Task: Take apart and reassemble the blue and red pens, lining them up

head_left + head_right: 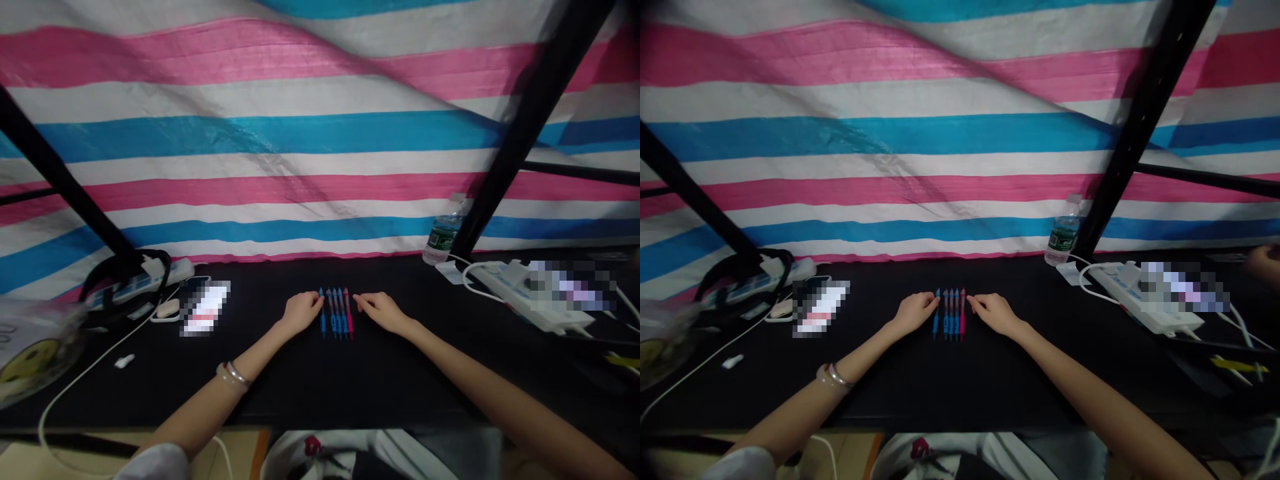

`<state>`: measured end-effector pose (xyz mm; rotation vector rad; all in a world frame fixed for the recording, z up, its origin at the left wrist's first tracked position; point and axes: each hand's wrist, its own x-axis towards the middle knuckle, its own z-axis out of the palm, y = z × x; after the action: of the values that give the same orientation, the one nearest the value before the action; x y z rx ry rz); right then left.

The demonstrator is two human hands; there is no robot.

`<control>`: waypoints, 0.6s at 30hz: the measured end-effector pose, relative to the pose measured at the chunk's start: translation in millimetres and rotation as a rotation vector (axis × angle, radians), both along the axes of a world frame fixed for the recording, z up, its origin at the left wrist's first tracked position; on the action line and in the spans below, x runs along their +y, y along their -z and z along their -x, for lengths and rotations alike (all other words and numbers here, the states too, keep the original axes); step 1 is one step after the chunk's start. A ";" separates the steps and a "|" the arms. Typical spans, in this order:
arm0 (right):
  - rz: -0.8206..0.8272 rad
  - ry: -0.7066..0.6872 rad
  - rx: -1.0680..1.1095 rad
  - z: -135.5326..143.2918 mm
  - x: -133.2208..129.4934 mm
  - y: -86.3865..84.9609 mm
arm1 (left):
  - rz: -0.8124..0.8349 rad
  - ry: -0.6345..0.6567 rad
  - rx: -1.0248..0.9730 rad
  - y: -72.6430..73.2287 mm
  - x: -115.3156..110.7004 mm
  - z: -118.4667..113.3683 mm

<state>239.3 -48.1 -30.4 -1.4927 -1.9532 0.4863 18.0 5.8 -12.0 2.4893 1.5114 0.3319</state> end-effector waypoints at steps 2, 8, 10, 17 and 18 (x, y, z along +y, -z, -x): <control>-0.001 -0.016 -0.006 -0.5 0.3 0.7 | 0.004 0.011 -0.010 0.4 0.2 0.4; 0.011 -0.030 -0.022 -0.6 -0.8 0.0 | 0.025 0.049 -0.031 -2.1 3.4 5.6; 0.010 -0.045 -0.030 -0.7 -1.2 -0.4 | 0.037 0.045 -0.053 -5.0 6.5 10.2; 0.012 -0.074 -0.070 -1.2 -1.1 0.6 | 0.066 -0.034 -0.065 -10.2 16.7 19.5; 0.012 -0.076 -0.074 -1.1 -1.3 0.5 | 0.069 -0.035 -0.062 -10.2 17.1 19.4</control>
<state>240.3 -49.3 -30.9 -1.4666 -2.0741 0.4829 -1.5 22.9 -1.8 2.3799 1.5177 0.3537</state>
